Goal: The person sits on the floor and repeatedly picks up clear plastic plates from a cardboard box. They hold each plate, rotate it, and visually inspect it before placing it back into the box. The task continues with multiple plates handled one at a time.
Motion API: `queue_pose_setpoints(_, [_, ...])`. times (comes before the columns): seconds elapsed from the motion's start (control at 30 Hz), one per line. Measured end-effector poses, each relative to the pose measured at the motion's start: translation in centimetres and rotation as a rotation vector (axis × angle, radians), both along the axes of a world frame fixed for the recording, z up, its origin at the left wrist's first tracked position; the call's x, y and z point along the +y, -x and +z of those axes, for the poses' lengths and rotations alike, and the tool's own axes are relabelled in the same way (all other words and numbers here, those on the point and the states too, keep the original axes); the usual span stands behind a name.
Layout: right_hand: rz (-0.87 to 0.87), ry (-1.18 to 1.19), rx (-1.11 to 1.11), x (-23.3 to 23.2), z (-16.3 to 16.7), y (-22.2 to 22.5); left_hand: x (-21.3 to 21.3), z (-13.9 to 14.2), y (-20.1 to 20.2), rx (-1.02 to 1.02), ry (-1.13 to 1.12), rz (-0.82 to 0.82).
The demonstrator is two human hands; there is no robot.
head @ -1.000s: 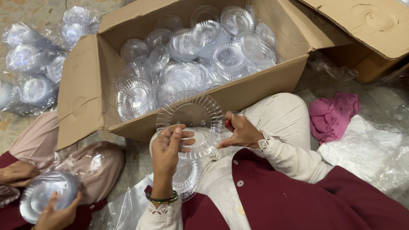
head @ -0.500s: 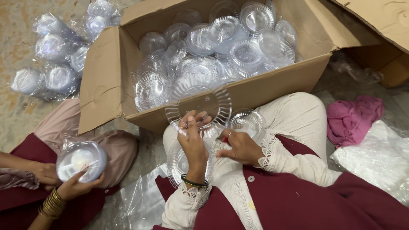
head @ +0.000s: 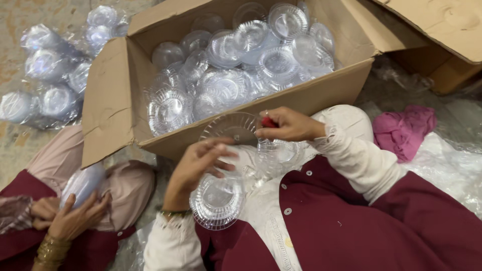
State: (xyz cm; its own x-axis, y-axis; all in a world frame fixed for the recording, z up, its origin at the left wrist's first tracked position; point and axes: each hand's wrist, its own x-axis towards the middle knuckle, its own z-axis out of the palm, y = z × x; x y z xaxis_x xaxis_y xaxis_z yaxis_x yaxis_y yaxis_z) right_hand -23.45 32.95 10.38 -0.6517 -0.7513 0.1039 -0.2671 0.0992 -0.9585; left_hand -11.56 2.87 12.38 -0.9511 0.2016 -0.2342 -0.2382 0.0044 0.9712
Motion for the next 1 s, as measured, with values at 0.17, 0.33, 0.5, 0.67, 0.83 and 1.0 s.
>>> queue_pose_setpoints(0.17, [-0.546, -0.079, 0.339, -1.3, -2.4, -0.3, 1.3, -1.1, 0.3, 0.071, 0.070, 0.325])
queue_pose_setpoints(0.33, [-0.305, -0.006, 0.565, 0.1, -4.0, -2.6, 2.2, -0.9, 0.3, 0.122, -0.022, 0.431])
queue_pose_setpoints(0.5, [-0.315, -0.028, 0.569, -0.1, -4.9, -1.3, 3.0, -0.5, 1.3, 0.159, -0.016, 0.407])
queue_pose_setpoints(0.67, [-0.358, -0.091, 0.497, -0.1, -6.9, -1.2, 4.6, -0.8, 0.3, 0.148, -0.088, 0.480])
queue_pose_setpoints(0.83, [-0.236, -0.172, 0.484, 1.0, -7.5, -0.6, 5.2, -1.5, -0.3, 0.139, -0.115, 0.484])
queue_pose_setpoints(1.0, [-0.260, -0.024, 0.817, 0.8, -6.3, 0.6, 5.2, -0.9, 1.4, 0.143, -0.087, 0.501])
